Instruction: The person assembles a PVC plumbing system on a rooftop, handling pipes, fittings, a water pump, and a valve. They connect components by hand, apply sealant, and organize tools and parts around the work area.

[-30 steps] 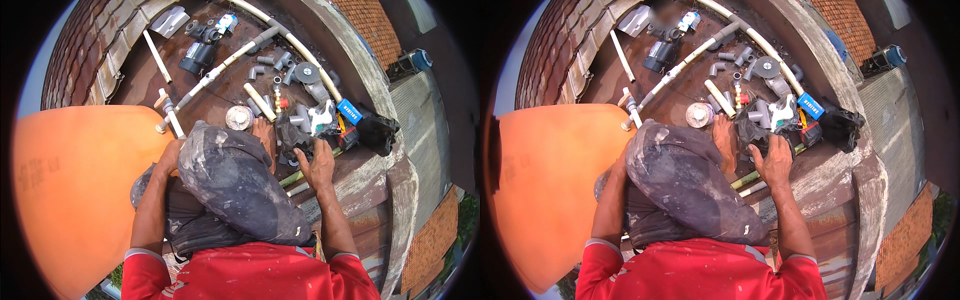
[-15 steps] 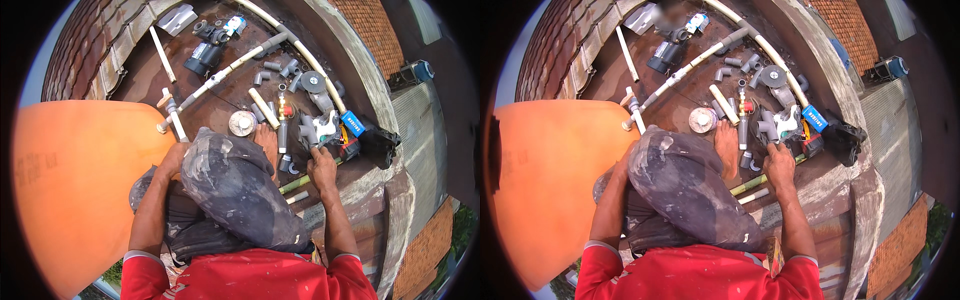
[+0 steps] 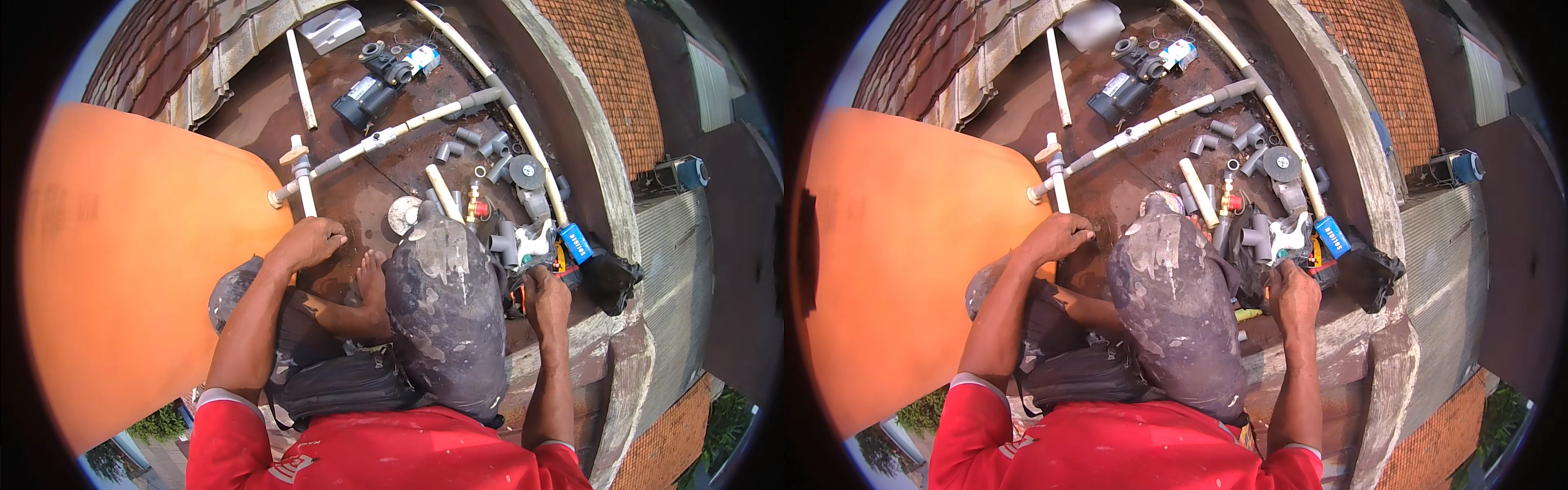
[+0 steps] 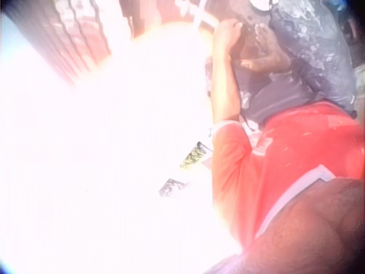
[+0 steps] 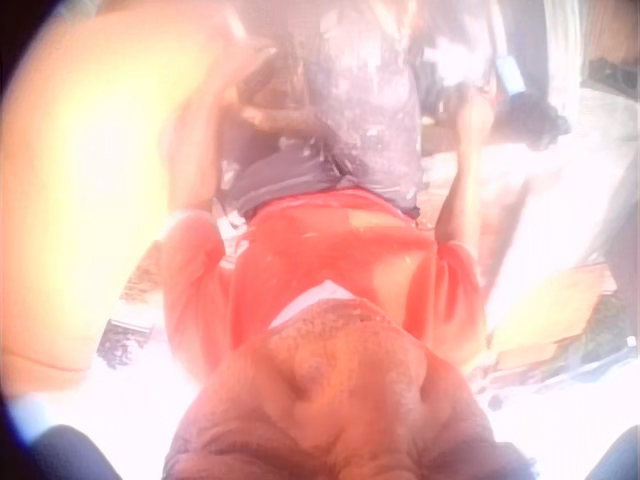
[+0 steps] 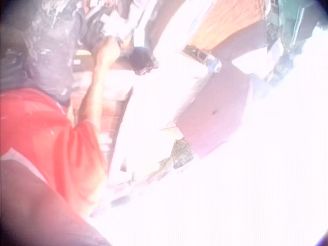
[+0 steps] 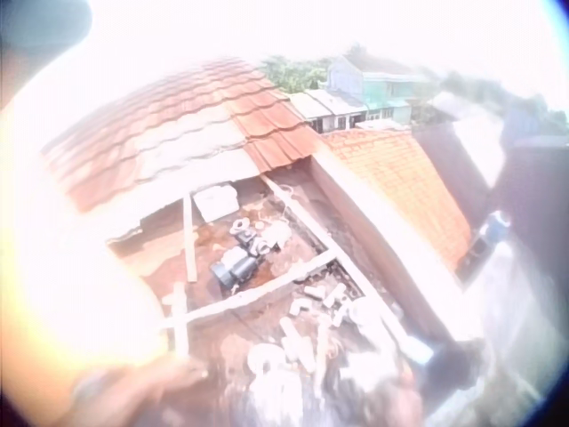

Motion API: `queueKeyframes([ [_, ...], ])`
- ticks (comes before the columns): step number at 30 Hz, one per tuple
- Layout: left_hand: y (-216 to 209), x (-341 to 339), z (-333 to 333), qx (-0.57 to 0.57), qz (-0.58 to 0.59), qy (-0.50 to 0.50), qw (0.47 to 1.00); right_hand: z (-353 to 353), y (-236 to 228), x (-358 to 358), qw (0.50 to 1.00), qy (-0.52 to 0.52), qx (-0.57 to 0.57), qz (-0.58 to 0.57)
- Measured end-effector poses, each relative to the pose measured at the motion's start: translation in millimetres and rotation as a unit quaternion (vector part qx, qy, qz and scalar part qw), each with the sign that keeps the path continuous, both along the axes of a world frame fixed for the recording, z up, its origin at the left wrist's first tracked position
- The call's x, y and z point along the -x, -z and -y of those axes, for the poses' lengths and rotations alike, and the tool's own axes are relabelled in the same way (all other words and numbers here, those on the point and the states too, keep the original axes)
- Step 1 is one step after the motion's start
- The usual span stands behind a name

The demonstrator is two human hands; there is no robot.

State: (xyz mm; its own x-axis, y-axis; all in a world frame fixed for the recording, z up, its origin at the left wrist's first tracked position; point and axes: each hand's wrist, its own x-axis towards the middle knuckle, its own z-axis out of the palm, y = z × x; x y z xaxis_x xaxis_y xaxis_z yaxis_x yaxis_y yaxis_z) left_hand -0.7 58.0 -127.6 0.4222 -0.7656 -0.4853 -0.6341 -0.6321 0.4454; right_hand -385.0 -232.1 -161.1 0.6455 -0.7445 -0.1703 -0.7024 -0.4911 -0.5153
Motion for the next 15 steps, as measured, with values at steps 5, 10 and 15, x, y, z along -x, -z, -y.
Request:
queueKeyframes([
  [5, -10.4, 0.4, 17.9, -0.003, 0.001, 0.062, 0.998, 33.1, -99.5, -29.4, 0.979, 0.064, 0.135, 0.138],
  [10, -33.1, 4.2, 47.7, -0.06, 0.088, 0.077, 0.991, 6.3, -194.3, -88.5, 0.953, -0.095, 0.214, 0.191],
  [15, -99.9, 14.3, 86.7, 0.037, 0.026, 0.041, 0.998, -13.4, -182.6, -124.6, 0.938, -0.251, 0.222, 0.083],
])
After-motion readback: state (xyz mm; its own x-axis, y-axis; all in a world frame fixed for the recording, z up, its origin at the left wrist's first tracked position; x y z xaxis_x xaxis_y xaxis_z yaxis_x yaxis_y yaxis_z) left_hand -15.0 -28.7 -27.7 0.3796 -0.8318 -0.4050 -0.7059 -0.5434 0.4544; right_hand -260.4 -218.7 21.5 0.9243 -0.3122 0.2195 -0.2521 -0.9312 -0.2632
